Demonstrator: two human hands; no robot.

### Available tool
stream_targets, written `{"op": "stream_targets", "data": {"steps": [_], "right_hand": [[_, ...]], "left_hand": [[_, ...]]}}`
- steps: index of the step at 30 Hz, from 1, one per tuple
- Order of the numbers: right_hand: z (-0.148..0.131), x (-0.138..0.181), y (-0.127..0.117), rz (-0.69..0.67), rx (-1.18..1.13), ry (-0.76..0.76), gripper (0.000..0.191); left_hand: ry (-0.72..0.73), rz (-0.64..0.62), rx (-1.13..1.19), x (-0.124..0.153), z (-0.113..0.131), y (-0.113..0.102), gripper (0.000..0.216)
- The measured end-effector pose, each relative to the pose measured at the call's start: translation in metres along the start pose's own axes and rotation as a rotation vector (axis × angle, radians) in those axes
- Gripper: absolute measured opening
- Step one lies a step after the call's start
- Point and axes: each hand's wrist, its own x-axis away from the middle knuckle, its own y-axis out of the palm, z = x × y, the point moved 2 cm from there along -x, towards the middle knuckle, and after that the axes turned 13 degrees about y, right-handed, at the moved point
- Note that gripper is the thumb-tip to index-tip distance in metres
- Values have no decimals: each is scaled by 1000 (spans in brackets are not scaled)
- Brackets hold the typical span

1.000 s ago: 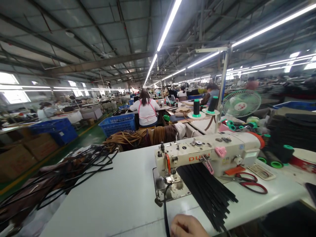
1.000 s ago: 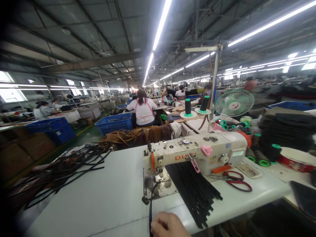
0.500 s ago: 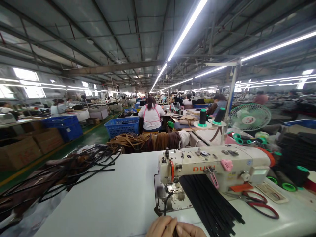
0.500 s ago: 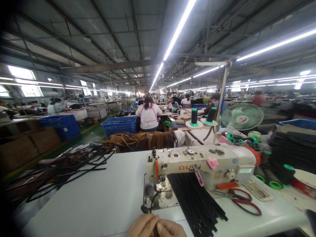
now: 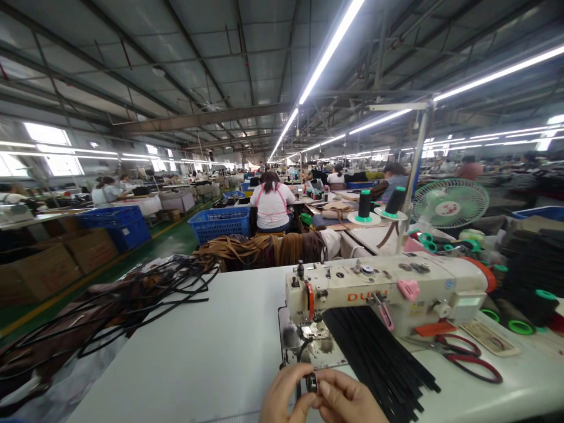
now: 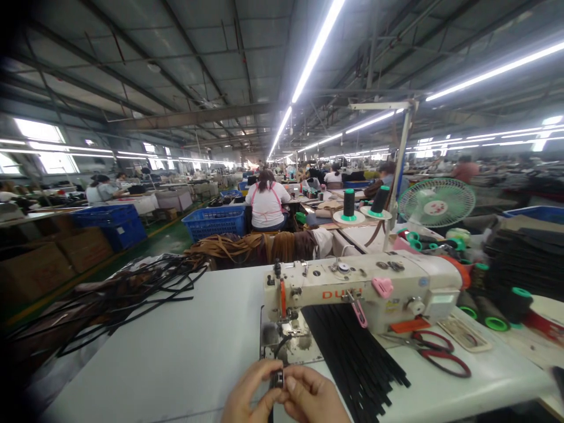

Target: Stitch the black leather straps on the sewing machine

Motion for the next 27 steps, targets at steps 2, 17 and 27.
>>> {"op": "stream_targets", "data": {"steps": [2,17,27], "right_hand": [[-5,3,4,1,17,-5,57],[-45,34,10,-86,-110,-63,34],[-45,38,11,-34,67,-205,41]], "left_hand": [[-9,-40,52,-10,10,-2,29],[-470,110,719,-59,37,-13,36],[-594,227,1026,-57,37,-13,36]]}}
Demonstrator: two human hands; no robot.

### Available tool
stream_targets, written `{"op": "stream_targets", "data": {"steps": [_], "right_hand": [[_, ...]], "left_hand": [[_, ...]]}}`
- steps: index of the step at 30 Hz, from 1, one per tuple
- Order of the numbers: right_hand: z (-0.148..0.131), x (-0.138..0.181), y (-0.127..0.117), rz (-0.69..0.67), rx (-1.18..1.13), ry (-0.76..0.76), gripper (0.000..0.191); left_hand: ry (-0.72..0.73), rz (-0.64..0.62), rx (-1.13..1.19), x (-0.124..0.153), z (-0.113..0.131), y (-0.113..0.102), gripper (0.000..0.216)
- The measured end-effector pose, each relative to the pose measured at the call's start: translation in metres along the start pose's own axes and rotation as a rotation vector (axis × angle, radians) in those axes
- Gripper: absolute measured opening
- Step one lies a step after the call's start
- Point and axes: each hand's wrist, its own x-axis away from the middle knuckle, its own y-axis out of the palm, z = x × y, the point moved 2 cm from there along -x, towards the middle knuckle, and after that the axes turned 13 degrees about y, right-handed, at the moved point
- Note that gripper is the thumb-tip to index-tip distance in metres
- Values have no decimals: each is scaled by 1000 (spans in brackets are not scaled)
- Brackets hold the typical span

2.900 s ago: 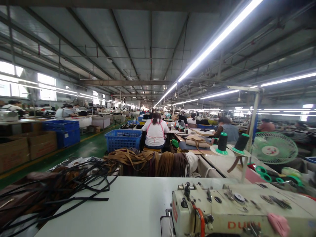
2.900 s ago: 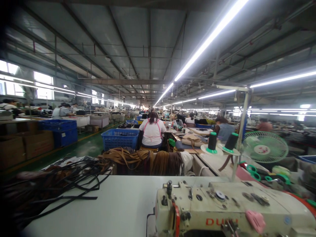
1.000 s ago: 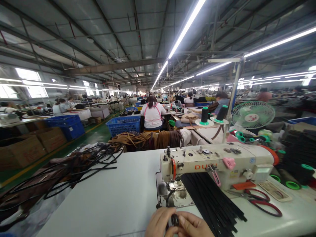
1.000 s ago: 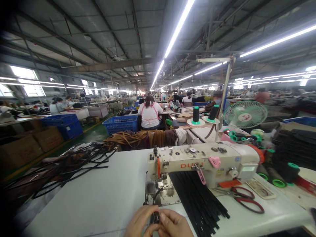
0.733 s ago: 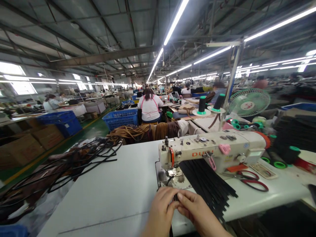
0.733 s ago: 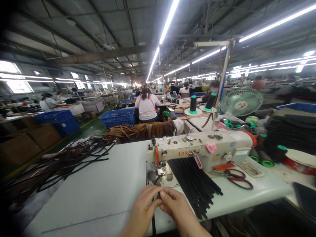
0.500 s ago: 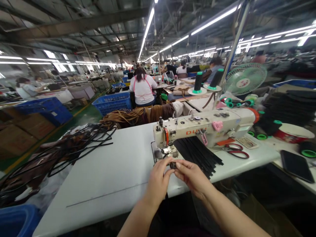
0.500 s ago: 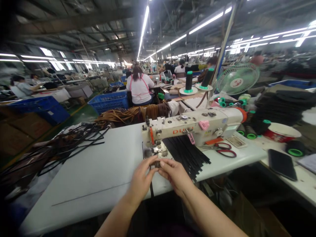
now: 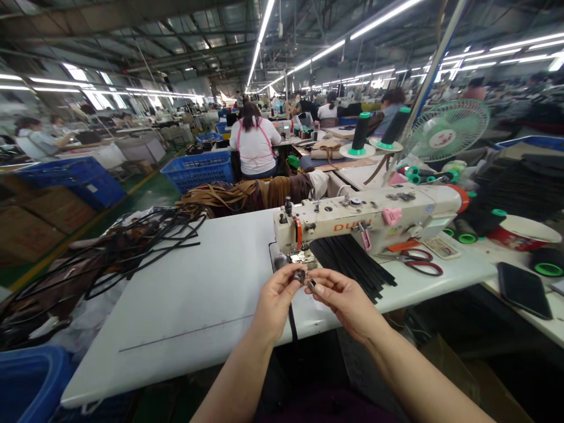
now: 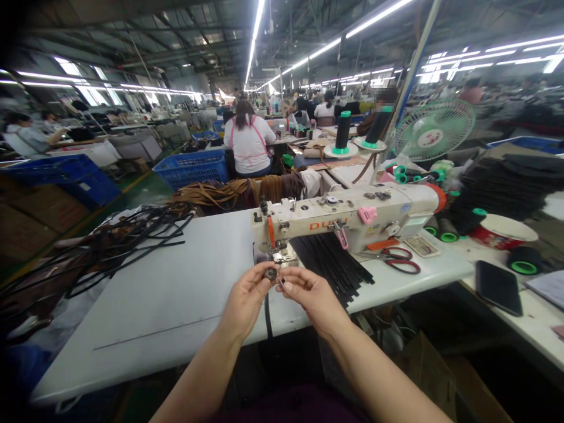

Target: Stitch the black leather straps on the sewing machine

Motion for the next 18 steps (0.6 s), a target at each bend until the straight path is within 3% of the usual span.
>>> {"op": "stream_targets", "data": {"steps": [7,18], "right_hand": [[-7,6,6,4,179,-164,40],[-5,7,5,15,201,-202,41]], "left_hand": [[-44,95,176,1,-2,-1,37],[-85,132,253,4,1,-3,34]]}}
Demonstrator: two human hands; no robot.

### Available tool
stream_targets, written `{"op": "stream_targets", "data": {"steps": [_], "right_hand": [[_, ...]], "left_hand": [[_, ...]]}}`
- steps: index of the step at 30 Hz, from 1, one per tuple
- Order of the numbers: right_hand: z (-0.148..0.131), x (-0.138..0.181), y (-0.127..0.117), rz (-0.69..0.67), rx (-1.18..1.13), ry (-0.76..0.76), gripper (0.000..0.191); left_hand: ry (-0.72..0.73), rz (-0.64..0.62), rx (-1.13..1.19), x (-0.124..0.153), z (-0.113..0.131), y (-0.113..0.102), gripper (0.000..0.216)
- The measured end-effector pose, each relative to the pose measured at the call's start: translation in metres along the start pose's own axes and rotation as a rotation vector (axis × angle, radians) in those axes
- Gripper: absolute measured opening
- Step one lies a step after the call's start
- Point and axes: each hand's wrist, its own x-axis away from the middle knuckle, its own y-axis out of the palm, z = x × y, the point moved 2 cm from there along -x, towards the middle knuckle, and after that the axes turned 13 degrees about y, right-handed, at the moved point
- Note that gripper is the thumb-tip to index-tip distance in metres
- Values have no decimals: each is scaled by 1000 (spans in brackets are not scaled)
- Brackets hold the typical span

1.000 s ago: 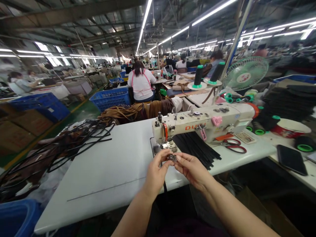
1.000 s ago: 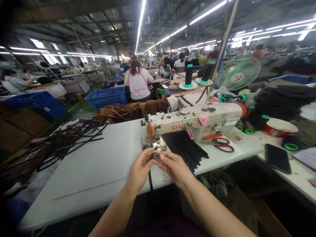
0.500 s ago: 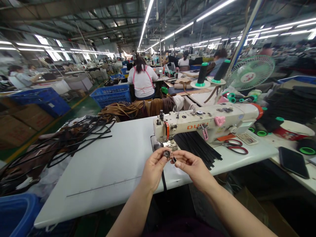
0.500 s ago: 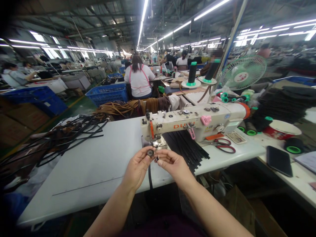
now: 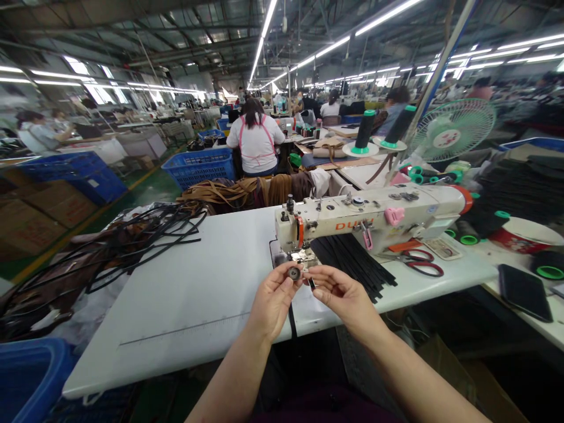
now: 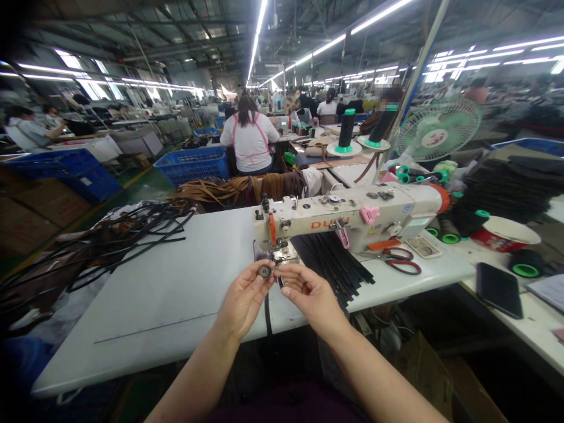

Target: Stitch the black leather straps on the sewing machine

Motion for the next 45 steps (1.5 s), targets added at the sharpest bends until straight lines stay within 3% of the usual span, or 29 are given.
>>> {"op": "stream_targets", "data": {"steps": [4,11,19,23,28,35,45], "right_hand": [[-3,3,-2,69,153,-92,44],[-5,9,-6,220,485,-283,49],[-5,12,0,213,720,-531,44],[-8,13,-1,206,677,-515,44],[-12,13,-4,197,675,-513,23],[-9,12,-5,230,612,-476,24],[-6,12,-5,214,639,-451,16]], "left_hand": [[-58,25,44,1,2,1,33],[-183,-36,26,10,5,13,29],[-7,-160,-402,8,3,14,30],[52,-158,-568,6,8,16,25],[111,-152,-673,7,11,19,18],[394,-185,-862,10,15,18,18],[426,-207,-903,10,17,17,20]]}}
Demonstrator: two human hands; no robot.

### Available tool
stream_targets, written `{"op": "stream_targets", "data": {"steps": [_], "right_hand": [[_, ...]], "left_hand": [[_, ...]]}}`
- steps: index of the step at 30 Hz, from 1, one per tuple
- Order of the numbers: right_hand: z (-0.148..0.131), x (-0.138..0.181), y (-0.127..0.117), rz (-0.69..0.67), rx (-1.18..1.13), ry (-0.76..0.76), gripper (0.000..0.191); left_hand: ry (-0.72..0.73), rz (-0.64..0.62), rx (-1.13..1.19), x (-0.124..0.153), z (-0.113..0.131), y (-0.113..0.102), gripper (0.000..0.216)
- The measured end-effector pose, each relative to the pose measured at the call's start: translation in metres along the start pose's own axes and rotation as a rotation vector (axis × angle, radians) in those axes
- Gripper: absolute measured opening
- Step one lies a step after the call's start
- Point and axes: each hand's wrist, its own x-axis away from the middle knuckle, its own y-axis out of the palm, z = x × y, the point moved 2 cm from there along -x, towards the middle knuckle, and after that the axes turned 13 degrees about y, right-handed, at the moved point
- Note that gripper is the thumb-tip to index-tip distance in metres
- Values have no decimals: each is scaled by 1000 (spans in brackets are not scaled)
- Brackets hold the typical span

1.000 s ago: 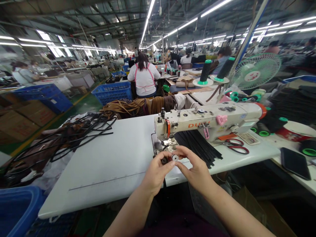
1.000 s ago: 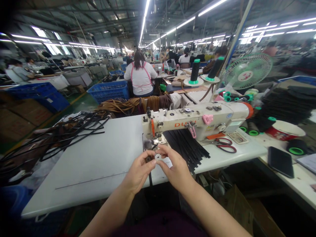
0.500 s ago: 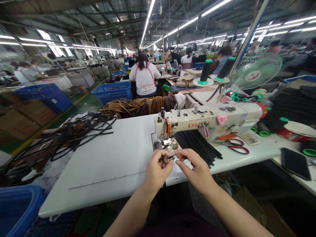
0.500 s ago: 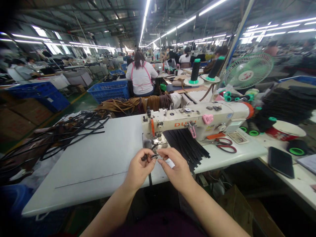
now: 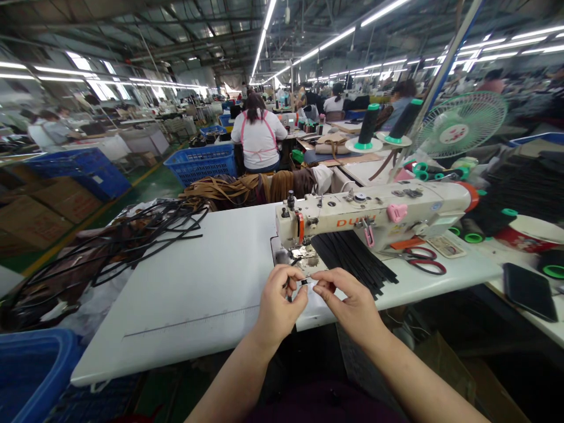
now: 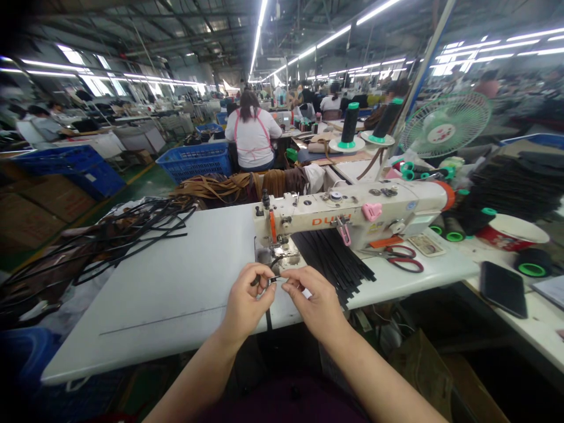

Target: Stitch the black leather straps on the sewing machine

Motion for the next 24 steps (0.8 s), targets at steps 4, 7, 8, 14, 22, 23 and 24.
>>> {"op": "stream_targets", "data": {"steps": [4,7,8,14,22,23,24], "right_hand": [[-1,0,-2,20,15,-20,17],[-2,1,-4,31,32,-32,18],[-3,1,-4,36,39,-36,19],[-5,2,-5,73,75,-65,18],[-9,4,-11,119,116,-60,14],[-9,4,-12,122,117,-53,14],[-10,4,-13,125,118,-47,14]], "left_hand": [[-17,17,21,1,-4,0,19],[-40,36,49,2,-8,-1,17],[-50,37,56,3,-9,-2,17],[-98,56,69,6,-17,-4,15],[-122,85,69,10,-22,-4,16],[-128,85,67,10,-23,-4,16],[-134,87,65,10,-23,-4,16]]}}
